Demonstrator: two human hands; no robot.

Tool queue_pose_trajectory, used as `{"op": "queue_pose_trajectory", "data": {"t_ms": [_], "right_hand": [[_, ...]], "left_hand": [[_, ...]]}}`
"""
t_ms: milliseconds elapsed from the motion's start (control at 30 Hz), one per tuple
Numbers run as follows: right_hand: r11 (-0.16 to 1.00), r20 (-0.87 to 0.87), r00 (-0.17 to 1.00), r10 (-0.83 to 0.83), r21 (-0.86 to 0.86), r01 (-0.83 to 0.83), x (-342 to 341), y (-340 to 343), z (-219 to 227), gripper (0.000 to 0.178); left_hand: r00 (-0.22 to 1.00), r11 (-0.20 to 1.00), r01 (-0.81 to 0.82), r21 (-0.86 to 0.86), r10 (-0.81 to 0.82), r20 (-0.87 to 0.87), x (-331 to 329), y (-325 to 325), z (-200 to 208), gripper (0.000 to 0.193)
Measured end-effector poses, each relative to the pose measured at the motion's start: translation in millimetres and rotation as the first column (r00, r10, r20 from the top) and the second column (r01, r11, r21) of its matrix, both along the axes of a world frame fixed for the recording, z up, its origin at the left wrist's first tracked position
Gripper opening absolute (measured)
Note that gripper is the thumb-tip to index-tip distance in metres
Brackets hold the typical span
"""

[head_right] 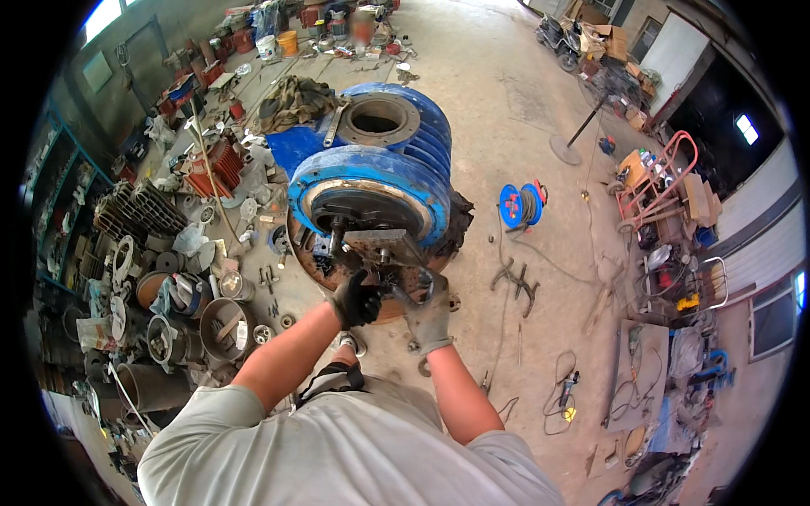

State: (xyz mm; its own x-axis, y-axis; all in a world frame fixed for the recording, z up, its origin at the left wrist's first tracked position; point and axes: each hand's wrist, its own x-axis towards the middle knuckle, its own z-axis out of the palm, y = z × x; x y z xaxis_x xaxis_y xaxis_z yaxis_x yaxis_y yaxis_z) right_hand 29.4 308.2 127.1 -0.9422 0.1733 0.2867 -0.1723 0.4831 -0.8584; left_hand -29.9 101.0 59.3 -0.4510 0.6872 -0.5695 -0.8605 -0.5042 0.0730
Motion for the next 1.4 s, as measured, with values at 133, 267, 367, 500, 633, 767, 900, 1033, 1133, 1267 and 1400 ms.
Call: {"op": "queue_pose_trajectory", "data": {"t_ms": [133,267,367,500,633,767,900,1033,1133,1267,1400], "right_hand": [[0.964,0.214,0.952,0.219,-0.199,-0.177,43.0,-19.8,0.6,0.052],[0.867,0.180,0.914,0.364,0.292,-0.403,71.4,-15.3,-3.8,0.042],[0.804,0.227,0.866,0.445,0.323,-0.498,78.8,-7.6,-1.6,0.032],[0.823,0.220,0.903,0.368,0.374,-0.426,79.0,-8.4,10.3,0.025],[0.923,0.143,0.945,0.294,0.216,-0.320,78.4,-10.9,16.1,0.021],[0.967,0.168,0.973,0.156,-0.229,-0.116,63.3,-20.2,36.0,0.021],[0.925,0.188,0.982,-0.001,-0.373,0.072,28.7,-22.0,53.3,0.022],[0.943,0.056,0.993,-0.108,-0.311,0.120,-3.8,-33.7,37.1,0.017],[0.934,0.126,0.981,-0.150,-0.306,0.182,-9.8,-46.2,44.5,0.017],[0.901,0.147,0.952,-0.267,-0.312,0.301,-14.0,-57.4,38.2,0.017],[0.819,0.226,0.925,-0.306,-0.433,0.377,-15.3,-79.2,50.5,0.018]], "left_hand": [[0.999,0.998,-0.054,0.025,0.054,-0.003,39.6,19.3,1.5,0.071],[0.980,0.987,0.109,-0.122,-0.127,-0.151,70.5,8.8,12.5,0.060],[0.981,0.983,0.100,-0.152,-0.123,-0.149,87.2,9.5,28.1,0.054],[0.978,0.998,0.056,-0.038,-0.063,-0.199,93.9,10.0,27.5,0.049],[0.973,0.996,0.025,0.088,-0.004,-0.231,88.6,9.2,39.1,0.041],[0.993,0.995,-0.036,0.089,0.045,-0.110,66.8,-13.0,3.1,0.028],[0.992,0.990,-0.024,0.138,0.040,-0.120,42.6,-28.4,28.3,0.023],[0.970,0.987,0.086,0.137,-0.052,-0.236,18.7,-32.4,43.2,0.052],[0.951,0.994,0.108,-0.017,-0.108,-0.289,0.9,-30.9,64.6,0.075],[0.926,0.989,0.144,0.026,-0.125,-0.355,-19.9,-23.3,72.3,0.086],[0.968,0.992,0.116,0.056,-0.101,-0.229,-37.0,-19.3,57.6,0.089]]}}
